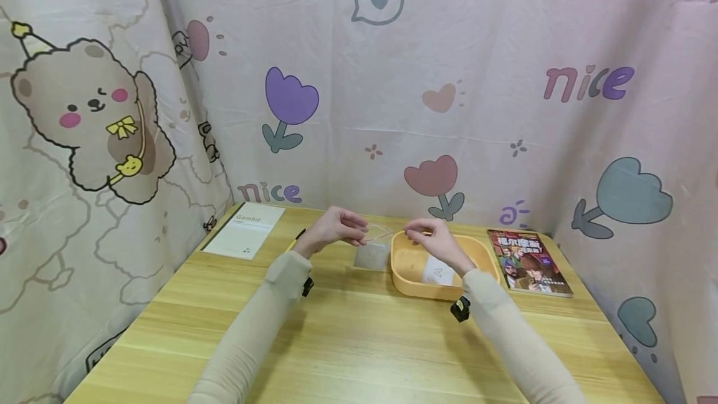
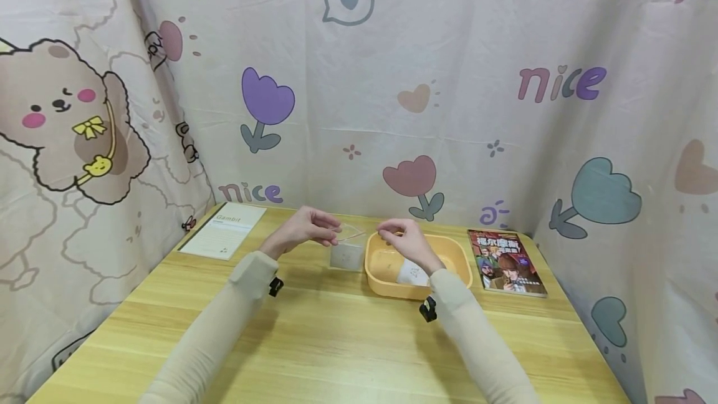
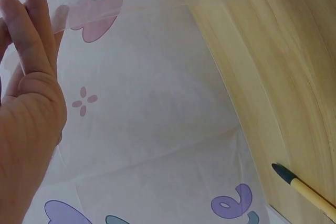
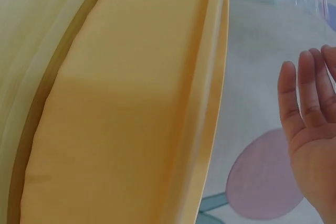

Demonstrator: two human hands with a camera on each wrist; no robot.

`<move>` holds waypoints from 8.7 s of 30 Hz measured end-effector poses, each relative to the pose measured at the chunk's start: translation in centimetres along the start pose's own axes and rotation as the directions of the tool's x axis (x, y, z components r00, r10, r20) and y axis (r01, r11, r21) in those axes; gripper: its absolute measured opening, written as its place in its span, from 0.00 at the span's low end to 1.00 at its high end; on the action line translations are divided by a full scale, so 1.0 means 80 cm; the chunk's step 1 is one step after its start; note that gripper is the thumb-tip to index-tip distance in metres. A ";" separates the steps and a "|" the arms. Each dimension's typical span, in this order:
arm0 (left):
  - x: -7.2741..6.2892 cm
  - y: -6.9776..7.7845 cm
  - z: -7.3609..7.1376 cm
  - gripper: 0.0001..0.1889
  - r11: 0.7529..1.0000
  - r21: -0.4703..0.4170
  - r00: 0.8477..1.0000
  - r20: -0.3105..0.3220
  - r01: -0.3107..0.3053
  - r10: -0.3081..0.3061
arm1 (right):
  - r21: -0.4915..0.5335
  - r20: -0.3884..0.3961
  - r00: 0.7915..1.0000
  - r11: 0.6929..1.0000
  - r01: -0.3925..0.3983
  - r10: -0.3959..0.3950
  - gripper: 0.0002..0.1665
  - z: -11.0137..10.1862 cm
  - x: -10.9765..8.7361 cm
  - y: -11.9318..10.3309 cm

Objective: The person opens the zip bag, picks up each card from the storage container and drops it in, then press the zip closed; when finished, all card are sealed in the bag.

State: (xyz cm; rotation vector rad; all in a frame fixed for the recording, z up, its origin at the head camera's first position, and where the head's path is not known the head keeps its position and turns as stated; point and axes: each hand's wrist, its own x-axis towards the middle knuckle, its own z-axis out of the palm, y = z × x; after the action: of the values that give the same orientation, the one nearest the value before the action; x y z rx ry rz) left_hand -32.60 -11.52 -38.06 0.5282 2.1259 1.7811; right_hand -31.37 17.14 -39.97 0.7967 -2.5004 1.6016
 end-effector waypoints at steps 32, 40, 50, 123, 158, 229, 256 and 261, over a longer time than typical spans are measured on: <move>-0.001 -0.001 -0.003 0.19 0.999 0.029 1.000 -0.010 -0.025 0.025 | -0.412 0.034 0.984 0.900 -0.143 0.172 0.17 -0.071 -0.052 0.098; -0.002 0.001 -0.004 0.21 0.999 0.017 0.999 -0.008 -0.036 0.036 | -0.390 0.037 0.949 0.879 -0.273 0.312 0.25 -0.070 -0.058 0.104; -0.002 0.002 -0.004 0.21 0.999 0.032 0.999 -0.009 -0.036 0.037 | -0.385 0.025 0.916 0.850 -0.360 0.399 0.25 -0.070 -0.061 0.112; 0.001 0.005 -0.001 0.21 0.999 0.028 1.000 -0.004 -0.024 0.024 | 0.217 -0.084 0.979 0.962 -0.165 0.187 0.27 -0.055 -0.033 0.060; 0.004 0.011 0.006 0.18 0.999 0.039 0.999 0.005 -0.034 0.033 | 0.427 -0.261 0.965 0.897 0.113 0.002 0.29 -0.006 0.014 -0.021; 0.002 0.008 0.005 0.20 0.997 0.053 0.998 -0.025 -0.062 0.063 | -0.201 -0.115 0.973 0.964 0.176 -0.202 0.09 0.040 0.027 -0.019; 0.003 0.009 0.003 0.19 0.999 0.044 0.999 -0.036 -0.025 0.027 | 0.063 0.035 0.999 0.998 -0.027 0.024 0.11 -0.002 -0.005 -0.012; 0.002 0.005 0.004 0.19 0.999 0.046 0.999 -0.039 -0.029 0.031 | 0.041 0.052 0.996 0.997 -0.072 0.070 0.12 -0.018 -0.013 0.027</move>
State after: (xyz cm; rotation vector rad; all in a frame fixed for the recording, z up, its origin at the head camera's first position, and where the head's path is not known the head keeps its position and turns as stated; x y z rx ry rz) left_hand -32.54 -11.09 -37.70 0.5433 2.2013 1.7770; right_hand -31.74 19.47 -41.47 0.7708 -2.5647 1.6839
